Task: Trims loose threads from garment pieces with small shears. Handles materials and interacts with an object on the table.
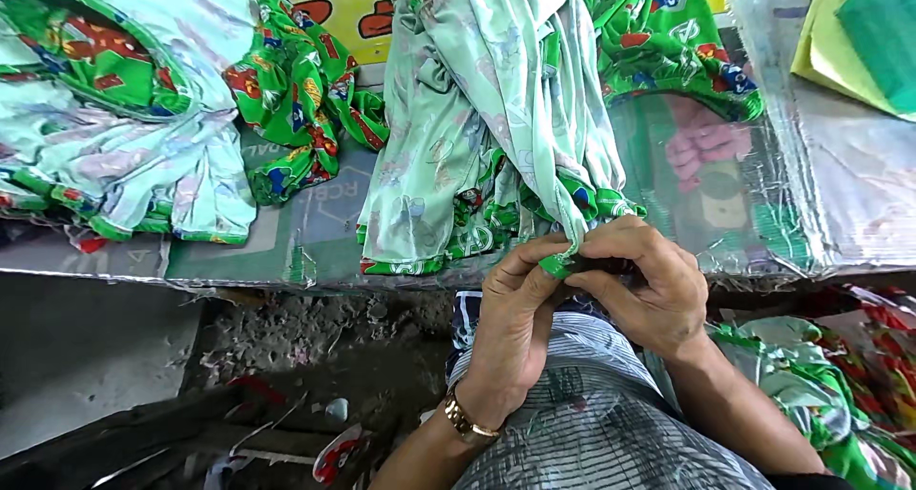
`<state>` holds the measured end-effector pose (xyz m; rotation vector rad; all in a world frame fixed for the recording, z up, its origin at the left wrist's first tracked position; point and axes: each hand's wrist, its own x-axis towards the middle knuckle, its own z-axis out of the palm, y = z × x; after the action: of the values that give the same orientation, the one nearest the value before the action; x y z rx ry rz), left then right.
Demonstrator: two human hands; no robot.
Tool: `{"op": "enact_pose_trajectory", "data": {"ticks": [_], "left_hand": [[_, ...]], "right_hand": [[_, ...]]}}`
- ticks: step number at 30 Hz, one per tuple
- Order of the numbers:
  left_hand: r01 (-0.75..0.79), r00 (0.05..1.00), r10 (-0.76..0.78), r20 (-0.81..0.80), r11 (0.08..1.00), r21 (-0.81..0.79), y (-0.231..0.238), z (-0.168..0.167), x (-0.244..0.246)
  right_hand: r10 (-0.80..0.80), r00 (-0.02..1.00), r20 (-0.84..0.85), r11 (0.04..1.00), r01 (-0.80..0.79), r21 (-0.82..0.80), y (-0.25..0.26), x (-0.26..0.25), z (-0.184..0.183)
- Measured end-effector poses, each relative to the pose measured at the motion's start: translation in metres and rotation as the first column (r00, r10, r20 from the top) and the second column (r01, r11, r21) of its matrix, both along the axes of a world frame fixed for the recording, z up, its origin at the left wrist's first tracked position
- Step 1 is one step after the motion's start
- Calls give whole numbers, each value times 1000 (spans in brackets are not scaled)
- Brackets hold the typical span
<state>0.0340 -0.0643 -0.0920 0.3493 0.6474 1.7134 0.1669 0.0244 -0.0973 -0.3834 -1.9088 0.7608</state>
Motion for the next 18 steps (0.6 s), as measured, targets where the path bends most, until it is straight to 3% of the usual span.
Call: {"op": "enact_pose_trajectory", "data": {"ticks": [3,5,8,11,13,15,18], "left_hand": [[-20,990,28,-137,998,59,0,0,-1],[-57,934,96,-343,991,122,-1,-1,-2],[-120,691,276,-669,955,270,0,-4,-6],[-121,492,373,-787,924,362,1,-9,-9],[-123,461,403,-791,911,393,2,-12,-9],[-134,455,417,-787,906,403,2,-13,-10],[-157,563,383,-732,919,361,2,-12,-14]], "right_hand": [[22,999,-42,999,-24,-36,0,1,1],[84,991,-102,990,-94,-101,1,2,0],[126,987,-100,981,-139,-139,0,3,0],[68,996,-58,995,-72,-69,-3,0,5],[40,999,-33,999,-41,-35,-2,-1,7],[92,994,-67,990,-98,-104,-3,1,10],[217,960,-177,937,-256,-238,-3,10,15]]}}
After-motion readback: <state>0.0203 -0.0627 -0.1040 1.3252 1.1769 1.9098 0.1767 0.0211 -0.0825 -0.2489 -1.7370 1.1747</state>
